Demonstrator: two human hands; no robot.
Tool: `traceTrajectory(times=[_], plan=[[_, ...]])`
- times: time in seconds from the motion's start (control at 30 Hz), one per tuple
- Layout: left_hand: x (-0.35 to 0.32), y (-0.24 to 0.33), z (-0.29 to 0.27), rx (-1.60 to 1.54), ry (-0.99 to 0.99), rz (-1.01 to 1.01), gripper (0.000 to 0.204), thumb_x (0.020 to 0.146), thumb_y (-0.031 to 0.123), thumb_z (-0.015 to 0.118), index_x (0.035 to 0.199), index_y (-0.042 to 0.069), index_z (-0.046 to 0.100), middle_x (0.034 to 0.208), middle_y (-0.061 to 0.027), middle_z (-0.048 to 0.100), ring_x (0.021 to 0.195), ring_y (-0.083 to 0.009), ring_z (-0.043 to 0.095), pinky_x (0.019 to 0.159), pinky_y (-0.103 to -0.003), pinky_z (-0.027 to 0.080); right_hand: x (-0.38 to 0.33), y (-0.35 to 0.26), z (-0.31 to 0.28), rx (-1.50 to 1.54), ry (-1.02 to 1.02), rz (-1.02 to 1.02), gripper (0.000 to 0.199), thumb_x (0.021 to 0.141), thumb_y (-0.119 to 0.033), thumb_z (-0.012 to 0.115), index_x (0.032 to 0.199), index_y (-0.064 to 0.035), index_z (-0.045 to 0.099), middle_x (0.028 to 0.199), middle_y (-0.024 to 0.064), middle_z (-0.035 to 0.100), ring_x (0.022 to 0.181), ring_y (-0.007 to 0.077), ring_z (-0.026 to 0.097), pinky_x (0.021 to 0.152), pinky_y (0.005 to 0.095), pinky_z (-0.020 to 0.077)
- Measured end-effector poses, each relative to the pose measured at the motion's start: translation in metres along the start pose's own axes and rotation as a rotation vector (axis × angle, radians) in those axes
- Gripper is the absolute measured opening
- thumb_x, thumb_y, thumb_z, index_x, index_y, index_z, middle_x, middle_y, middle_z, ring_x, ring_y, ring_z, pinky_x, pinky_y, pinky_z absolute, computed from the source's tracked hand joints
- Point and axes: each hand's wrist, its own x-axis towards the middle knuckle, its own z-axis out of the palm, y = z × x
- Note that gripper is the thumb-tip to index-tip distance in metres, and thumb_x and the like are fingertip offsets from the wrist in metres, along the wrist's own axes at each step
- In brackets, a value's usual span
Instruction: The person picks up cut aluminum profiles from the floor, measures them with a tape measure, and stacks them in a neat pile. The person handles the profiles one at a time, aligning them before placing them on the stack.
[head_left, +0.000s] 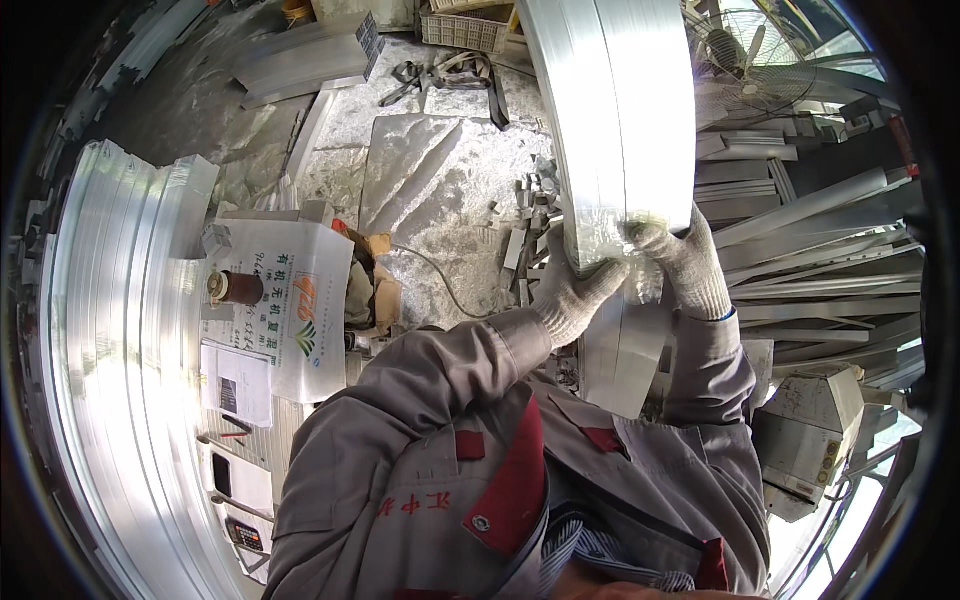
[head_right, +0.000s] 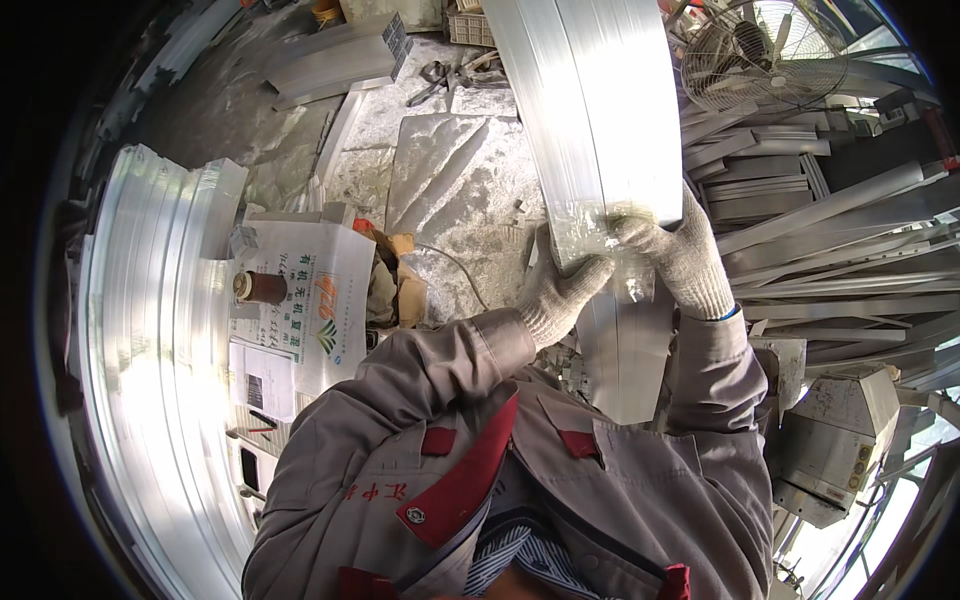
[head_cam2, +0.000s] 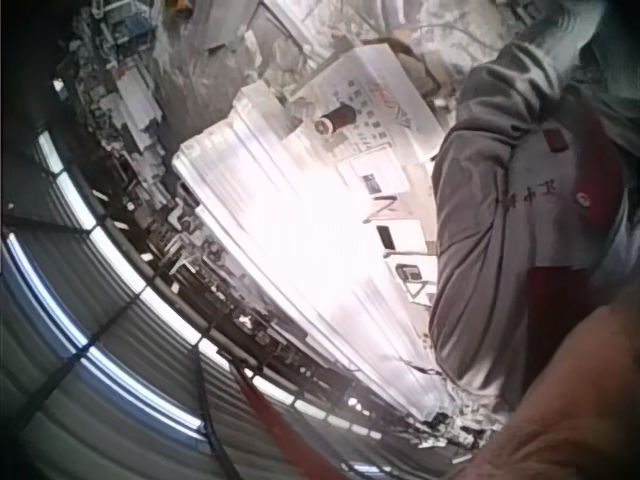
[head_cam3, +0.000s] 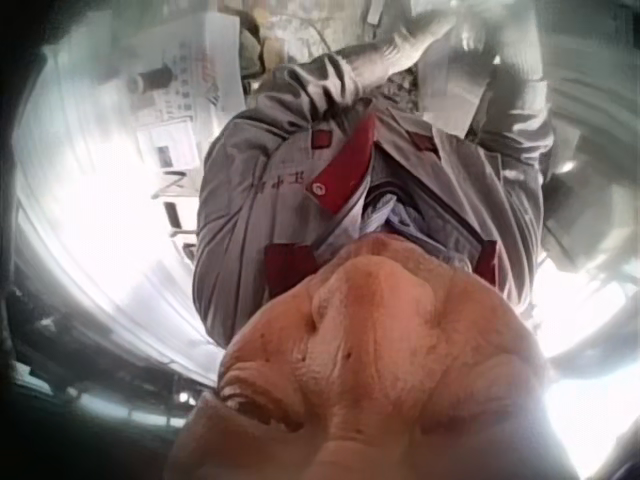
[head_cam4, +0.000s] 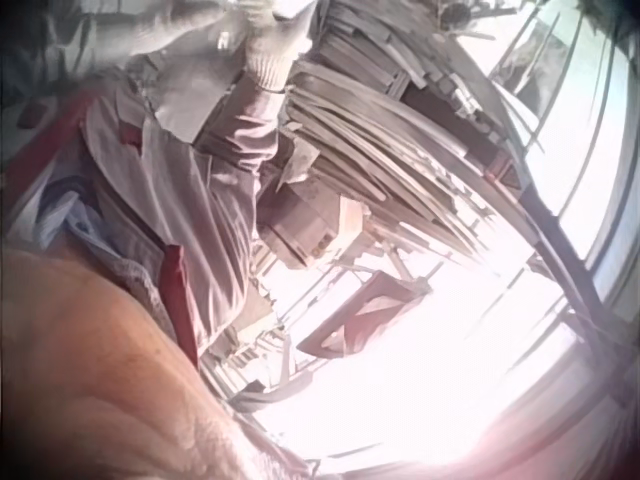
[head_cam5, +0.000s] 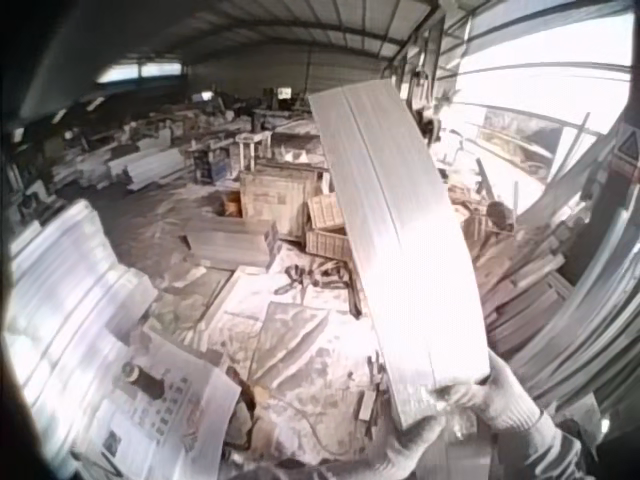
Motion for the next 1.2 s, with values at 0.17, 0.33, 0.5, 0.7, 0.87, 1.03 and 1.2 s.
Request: traceTrajectory(times=[0.17, 0.33, 0.5, 0.7, 0.87, 1.03, 1.2], plan=[[0.079, -0.026, -0.073, -0.755, 0.138, -0.318, 0.082, 0.099, 0.006, 0.086, 0.156, 0.014, 0.028, 0.135, -0.0126, 0.068, 0.109, -0.0210, 0.076, 0.087, -0.034, 0.070, 0.109, 0.023, 0.025, 0.053, -0.210, 0.131, 0.072, 0.105, -0.018, 0.083, 0.162, 0.0050, 0.045, 0.136, 0.0177, 0.075, 0.122, 0.0233, 0.075, 0.106, 0.0371, 0.0617], [0.149, -0.016, -0.133, -0.181, 0.215, -0.054, 0.037, 0.108, 0.021, 0.076, 0.136, 0.002, 0.060, 0.121, -0.0076, 0.074, 0.109, -0.0162, 0.072, 0.096, -0.036, 0.062, 0.239, 0.067, 0.051, -0.032, -0.352, 0.155, 0.060, 0.108, -0.016, 0.077, 0.158, 0.0057, 0.052, 0.135, 0.0188, 0.078, 0.123, 0.0242, 0.075, 0.107, 0.0361, 0.0599], [0.243, 0.035, -0.198, -0.402, 0.366, -0.276, 0.057, 0.101, 0.016, 0.086, 0.142, 0.005, 0.048, 0.120, -0.0091, 0.073, 0.104, -0.0194, 0.074, 0.088, -0.038, 0.063, 0.373, 0.096, 0.084, 0.019, -0.437, 0.278, 0.083, 0.100, -0.032, 0.086, 0.163, 0.0061, 0.048, 0.145, 0.0154, 0.070, 0.134, 0.0220, 0.064, 0.115, 0.0371, 0.0510], [0.336, 0.095, -0.244, -0.227, 0.495, -0.028, 0.030, 0.108, 0.028, 0.078, 0.124, 0.003, 0.073, 0.112, -0.0029, 0.074, 0.104, -0.0154, 0.071, 0.091, -0.036, 0.057, 0.426, 0.066, 0.065, 0.009, -0.557, 0.578, 0.113, 0.087, -0.033, 0.099, 0.174, -0.0008, 0.034, 0.153, 0.0155, 0.062, 0.139, 0.0242, 0.060, 0.116, 0.0405, 0.0504], [0.420, 0.118, -0.301, -0.431, 0.500, -0.164, 0.044, 0.106, 0.032, 0.080, 0.137, 0.004, 0.068, 0.123, -0.0074, 0.073, 0.114, -0.0195, 0.070, 0.098, -0.040, 0.059, 0.493, 0.071, 0.036, -0.118, -0.656, 0.559, 0.113, 0.083, -0.012, 0.097, 0.175, -0.0021, 0.032, 0.148, 0.0118, 0.063, 0.129, 0.0194, 0.064, 0.107, 0.0358, 0.0565], [0.527, 0.140, -0.343, -0.532, 0.514, -0.161, 0.048, 0.107, 0.036, 0.078, 0.142, 0.007, 0.064, 0.132, -0.0107, 0.073, 0.119, -0.0241, 0.073, 0.101, -0.044, 0.062, 0.650, 0.104, 0.037, -0.133, -0.848, 0.547, 0.109, 0.085, -0.011, 0.095, 0.174, -0.0010, 0.033, 0.154, 0.0140, 0.061, 0.139, 0.0212, 0.059, 0.113, 0.0384, 0.0531], [0.624, 0.180, -0.362, -0.436, 0.645, -0.125, 0.061, 0.106, 0.042, 0.077, 0.150, 0.005, 0.056, 0.135, -0.0126, 0.071, 0.119, -0.0273, 0.074, 0.099, -0.046, 0.064, 0.804, 0.097, 0.044, -0.145, -1.012, 0.556, 0.121, 0.079, -0.025, 0.102, 0.175, -0.0008, 0.032, 0.164, 0.0165, 0.055, 0.151, 0.0279, 0.051, 0.124, 0.0456, 0.0432]])
